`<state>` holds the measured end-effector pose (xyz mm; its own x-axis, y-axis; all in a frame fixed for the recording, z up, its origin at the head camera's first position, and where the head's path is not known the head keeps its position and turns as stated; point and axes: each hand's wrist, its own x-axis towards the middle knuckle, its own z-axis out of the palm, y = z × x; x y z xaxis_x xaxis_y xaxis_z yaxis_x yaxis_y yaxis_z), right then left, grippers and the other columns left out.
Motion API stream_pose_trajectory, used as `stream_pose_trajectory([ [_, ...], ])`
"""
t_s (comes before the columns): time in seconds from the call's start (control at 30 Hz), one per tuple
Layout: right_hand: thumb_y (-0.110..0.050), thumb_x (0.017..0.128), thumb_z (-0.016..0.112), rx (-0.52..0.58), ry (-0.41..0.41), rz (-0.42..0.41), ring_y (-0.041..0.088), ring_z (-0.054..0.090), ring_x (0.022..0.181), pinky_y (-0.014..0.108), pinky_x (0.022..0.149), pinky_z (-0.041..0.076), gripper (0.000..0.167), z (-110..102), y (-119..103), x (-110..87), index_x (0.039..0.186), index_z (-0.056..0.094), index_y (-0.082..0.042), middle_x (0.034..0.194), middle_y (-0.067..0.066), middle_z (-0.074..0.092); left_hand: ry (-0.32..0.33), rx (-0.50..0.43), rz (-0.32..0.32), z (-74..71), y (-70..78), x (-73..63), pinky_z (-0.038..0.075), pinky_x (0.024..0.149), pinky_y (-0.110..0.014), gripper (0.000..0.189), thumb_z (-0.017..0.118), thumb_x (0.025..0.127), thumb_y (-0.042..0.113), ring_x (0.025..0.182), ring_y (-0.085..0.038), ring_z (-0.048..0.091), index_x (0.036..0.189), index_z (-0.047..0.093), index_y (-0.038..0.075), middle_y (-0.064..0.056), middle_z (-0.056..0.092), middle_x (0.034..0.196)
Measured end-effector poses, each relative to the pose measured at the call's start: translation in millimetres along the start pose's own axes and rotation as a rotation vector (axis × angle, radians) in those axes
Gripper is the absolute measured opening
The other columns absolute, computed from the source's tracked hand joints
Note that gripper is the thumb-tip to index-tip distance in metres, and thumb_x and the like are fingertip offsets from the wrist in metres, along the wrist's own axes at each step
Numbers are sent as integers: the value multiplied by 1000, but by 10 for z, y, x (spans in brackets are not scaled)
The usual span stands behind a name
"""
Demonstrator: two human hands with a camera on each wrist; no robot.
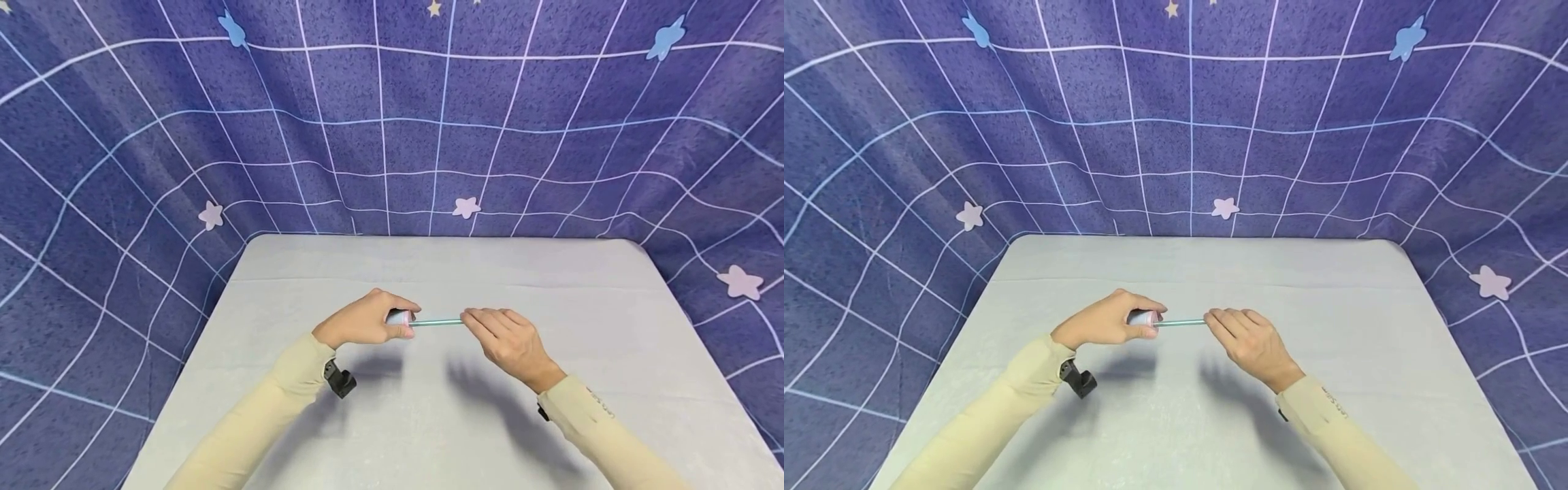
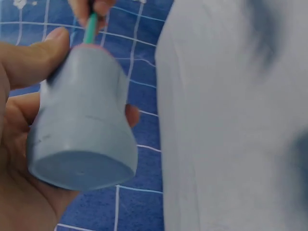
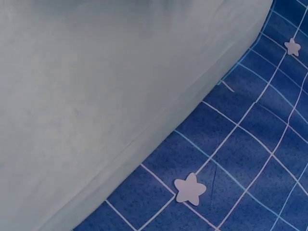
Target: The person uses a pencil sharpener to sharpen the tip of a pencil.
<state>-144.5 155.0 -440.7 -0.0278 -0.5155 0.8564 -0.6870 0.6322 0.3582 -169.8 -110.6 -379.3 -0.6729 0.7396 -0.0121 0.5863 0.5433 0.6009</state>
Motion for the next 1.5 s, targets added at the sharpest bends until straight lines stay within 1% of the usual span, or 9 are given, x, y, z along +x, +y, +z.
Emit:
stream_pose_trajectory([
  [0.23, -14, 96, 55, 76, 21, 11, 14, 63, 61, 25, 51, 49, 20, -4, -34, 22, 90, 71, -3, 80, 2, 71, -61, -11, 28, -98, -6, 1, 48, 77, -21, 31, 68, 87, 14, 72, -4, 52, 116, 67, 2, 4, 67, 84],
  [0.33, -16, 97, 54, 167, -64, 105, 12, 63, 59, 25, 50, 50, 22, -30, -60, 28, 91, 71, -5, 77, 0, 70, -25, 28, 13, -68, 20, -4, 48, 74, -22, 33, 71, 85, 16, 72, -6, 52, 115, 67, 3, 2, 67, 86],
  [0.6, -8, 93, 58, 907, -632, 879, 5, 56, 49, 22, 45, 49, 13, -141, -50, 11, 85, 69, -5, 66, 5, 66, 214, 581, 273, 156, 90, -3, 50, 78, -28, 39, 79, 76, 24, 86, -13, 61, 107, 65, 5, 0, 66, 96],
  [0.7, -8, 95, 54, 1005, -752, 981, 8, 56, 48, 28, 45, 51, 17, -155, -35, -3, 85, 67, -4, 65, 7, 66, 248, 640, 305, 232, 62, -22, 49, 79, -27, 41, 80, 75, 26, 90, -13, 62, 107, 64, 6, 1, 66, 98],
  [0.87, -13, 96, 54, 934, -815, 934, 8, 59, 53, 24, 51, 51, 18, -131, -5, 4, 85, 68, -8, 67, 4, 67, 249, 619, 267, 298, 17, -36, 50, 81, -28, 46, 78, 76, 30, 96, -16, 63, 112, 64, 4, -3, 67, 106],
  [1.0, -15, 92, 62, 712, -762, 780, 4, 54, 52, 19, 50, 45, 11, -110, -25, 28, 92, 71, -10, 75, 0, 70, 234, 566, 225, 308, 2, -19, 50, 79, -29, 46, 77, 78, 29, 95, -16, 64, 114, 64, 4, -5, 67, 108],
  [1.2, -11, 78, 74, 279, -461, 398, 13, 66, 64, 29, 54, 53, 22, -65, -85, -1, 100, 71, -11, 89, 1, 74, 171, 329, 118, 197, 5, -2, 52, 76, -27, 46, 75, 81, 21, 78, -9, 58, 119, 62, 0, -2, 66, 99],
  [1.4, -8, 98, 44, 127, -229, 222, 20, 70, 74, 33, 62, 56, 28, -42, -65, -14, 104, 71, -8, 95, 4, 73, 98, 140, 47, 34, -16, -8, 49, 71, -22, 39, 72, 84, 17, 72, -6, 52, 118, 63, 0, 0, 63, 90],
  [1.5, -7, 99, 42, 99, -142, 141, 20, 69, 77, 32, 62, 56, 30, -29, -47, 0, 105, 72, -7, 96, 4, 73, 33, 64, 24, -26, -32, -2, 49, 70, -21, 37, 70, 86, 18, 69, -5, 51, 118, 64, 1, 1, 65, 88],
])
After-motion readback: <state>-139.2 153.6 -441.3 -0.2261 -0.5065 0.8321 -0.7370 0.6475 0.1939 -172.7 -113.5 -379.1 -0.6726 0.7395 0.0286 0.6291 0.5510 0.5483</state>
